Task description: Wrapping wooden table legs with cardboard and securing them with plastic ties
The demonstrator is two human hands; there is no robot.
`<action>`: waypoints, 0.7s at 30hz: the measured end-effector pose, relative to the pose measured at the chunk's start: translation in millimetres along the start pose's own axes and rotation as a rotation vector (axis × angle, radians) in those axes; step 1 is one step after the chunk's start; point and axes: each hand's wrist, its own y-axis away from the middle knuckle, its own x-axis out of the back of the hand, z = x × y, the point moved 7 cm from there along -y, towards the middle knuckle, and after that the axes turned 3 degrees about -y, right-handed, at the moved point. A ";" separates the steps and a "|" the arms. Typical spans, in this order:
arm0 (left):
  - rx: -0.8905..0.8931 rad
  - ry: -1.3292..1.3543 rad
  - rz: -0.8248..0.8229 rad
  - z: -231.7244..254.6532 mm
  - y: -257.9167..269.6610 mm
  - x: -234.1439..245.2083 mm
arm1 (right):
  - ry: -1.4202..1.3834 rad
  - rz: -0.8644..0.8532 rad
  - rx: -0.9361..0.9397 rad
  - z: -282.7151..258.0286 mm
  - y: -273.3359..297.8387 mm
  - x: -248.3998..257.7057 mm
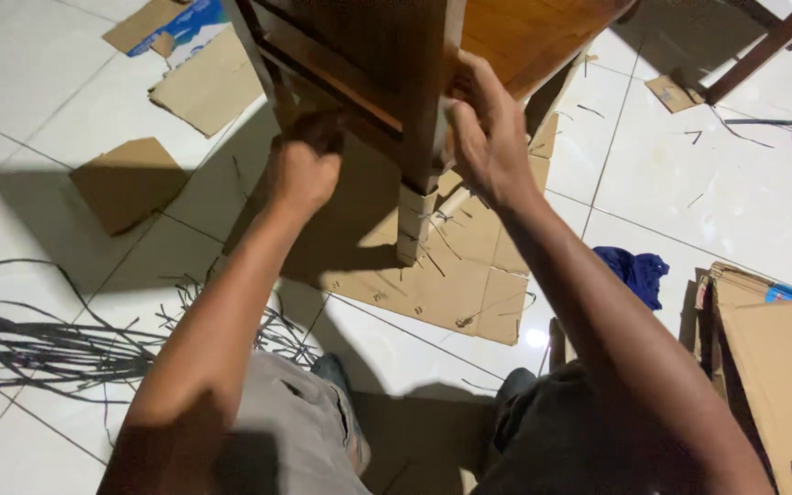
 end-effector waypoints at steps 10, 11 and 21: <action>0.032 -0.210 0.039 -16.4 0.2 -9.8 | 0.272 0.197 0.009 24.3 1.0 -22.9; -0.050 -0.169 0.135 2.3 4.4 4.1 | 0.352 0.196 0.013 21.8 1.2 -22.4; -0.122 -0.250 0.470 -11.9 -1.6 20.3 | 0.423 0.156 0.106 13.0 8.4 -9.9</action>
